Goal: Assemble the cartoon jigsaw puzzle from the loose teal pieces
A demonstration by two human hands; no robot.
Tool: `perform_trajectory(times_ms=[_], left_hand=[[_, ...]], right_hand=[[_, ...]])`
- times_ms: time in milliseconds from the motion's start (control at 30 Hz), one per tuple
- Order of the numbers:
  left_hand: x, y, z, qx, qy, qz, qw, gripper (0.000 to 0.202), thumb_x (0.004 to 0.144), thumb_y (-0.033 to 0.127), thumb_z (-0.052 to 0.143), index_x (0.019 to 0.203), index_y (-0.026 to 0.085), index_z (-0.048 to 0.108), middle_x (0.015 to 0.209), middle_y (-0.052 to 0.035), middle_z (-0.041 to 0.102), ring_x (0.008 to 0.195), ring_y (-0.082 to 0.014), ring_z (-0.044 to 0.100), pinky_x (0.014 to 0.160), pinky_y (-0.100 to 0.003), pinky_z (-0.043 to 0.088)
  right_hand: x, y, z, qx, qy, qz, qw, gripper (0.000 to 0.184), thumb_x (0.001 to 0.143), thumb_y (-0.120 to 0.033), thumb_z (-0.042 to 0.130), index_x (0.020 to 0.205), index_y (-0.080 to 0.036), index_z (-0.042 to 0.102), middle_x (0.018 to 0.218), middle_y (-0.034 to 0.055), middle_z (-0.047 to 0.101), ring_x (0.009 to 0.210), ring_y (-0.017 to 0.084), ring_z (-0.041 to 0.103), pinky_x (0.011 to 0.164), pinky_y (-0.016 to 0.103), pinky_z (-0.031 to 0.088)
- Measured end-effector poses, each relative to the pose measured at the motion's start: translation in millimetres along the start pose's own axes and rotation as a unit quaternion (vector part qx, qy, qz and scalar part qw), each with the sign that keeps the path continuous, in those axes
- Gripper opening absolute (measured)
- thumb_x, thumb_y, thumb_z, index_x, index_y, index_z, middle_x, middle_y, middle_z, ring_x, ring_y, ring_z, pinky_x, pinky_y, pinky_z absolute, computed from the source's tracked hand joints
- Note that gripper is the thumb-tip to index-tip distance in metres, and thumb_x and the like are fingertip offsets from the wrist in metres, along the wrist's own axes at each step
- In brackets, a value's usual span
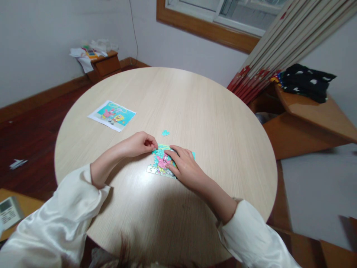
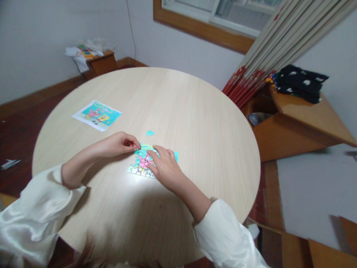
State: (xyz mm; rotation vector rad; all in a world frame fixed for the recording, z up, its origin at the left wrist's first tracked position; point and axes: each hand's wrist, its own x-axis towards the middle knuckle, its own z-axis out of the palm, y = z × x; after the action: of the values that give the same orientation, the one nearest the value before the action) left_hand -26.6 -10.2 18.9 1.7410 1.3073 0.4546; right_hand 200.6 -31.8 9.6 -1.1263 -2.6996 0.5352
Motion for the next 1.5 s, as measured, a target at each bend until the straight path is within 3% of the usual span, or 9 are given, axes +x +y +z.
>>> perform_trajectory(times_ms=[567,800,1033,1267,1500], left_hand=[[0,3,6.3,0.057,0.068,0.004,0.996,0.007,0.073,0.019,0.058,0.072,0.014,0.063,0.065,-0.0015,0.06,0.062,-0.0127,0.051,0.061,-0.026,0.04],[-6,14,-5.3,0.041,0.078,-0.037,0.995,0.015,0.074,0.027,0.059,0.067,0.014,0.059,0.061,-0.0007,0.058,0.058,-0.0119,0.048,0.057,-0.025,0.037],[-1,4,5.7,0.085,0.043,-0.042,0.995,0.016,0.072,0.027,0.061,0.061,0.015,0.056,0.055,0.0023,0.052,0.055,-0.0109,0.043,0.054,-0.024,0.03],[0,4,7.7,0.142,0.053,-0.071,0.986,0.018,0.072,0.031,0.062,0.064,0.016,0.058,0.057,0.0017,0.054,0.055,-0.0117,0.044,0.055,-0.025,0.027],[-5,9,-1.3,0.094,0.091,-0.044,0.99,0.031,0.08,0.036,0.051,0.057,0.016,0.052,0.053,0.0028,0.044,0.053,-0.0103,0.037,0.053,-0.025,0.028]], right_hand=[[1,-3,0,0.005,-0.003,0.004,1.0,0.04,0.094,-0.032,0.047,0.131,-0.019,0.052,0.139,0.0152,0.048,0.129,0.027,0.043,0.107,0.049,0.034],[0,-2,0,0.0,-0.001,0.004,1.0,0.04,0.093,-0.031,0.048,0.13,-0.018,0.052,0.138,0.0155,0.049,0.129,0.027,0.043,0.108,0.048,0.035],[1,-2,2,0.001,0.008,-0.001,1.0,0.039,0.094,-0.032,0.047,0.13,-0.02,0.052,0.138,0.0148,0.049,0.128,0.027,0.044,0.107,0.049,0.035],[1,-1,2,0.001,0.011,-0.003,1.0,0.039,0.094,-0.032,0.047,0.131,-0.02,0.052,0.138,0.0152,0.049,0.129,0.027,0.043,0.106,0.049,0.035],[-1,-1,4,-0.001,0.015,-0.004,1.0,0.039,0.093,-0.031,0.048,0.13,-0.019,0.053,0.137,0.0154,0.05,0.128,0.027,0.044,0.106,0.049,0.036]])
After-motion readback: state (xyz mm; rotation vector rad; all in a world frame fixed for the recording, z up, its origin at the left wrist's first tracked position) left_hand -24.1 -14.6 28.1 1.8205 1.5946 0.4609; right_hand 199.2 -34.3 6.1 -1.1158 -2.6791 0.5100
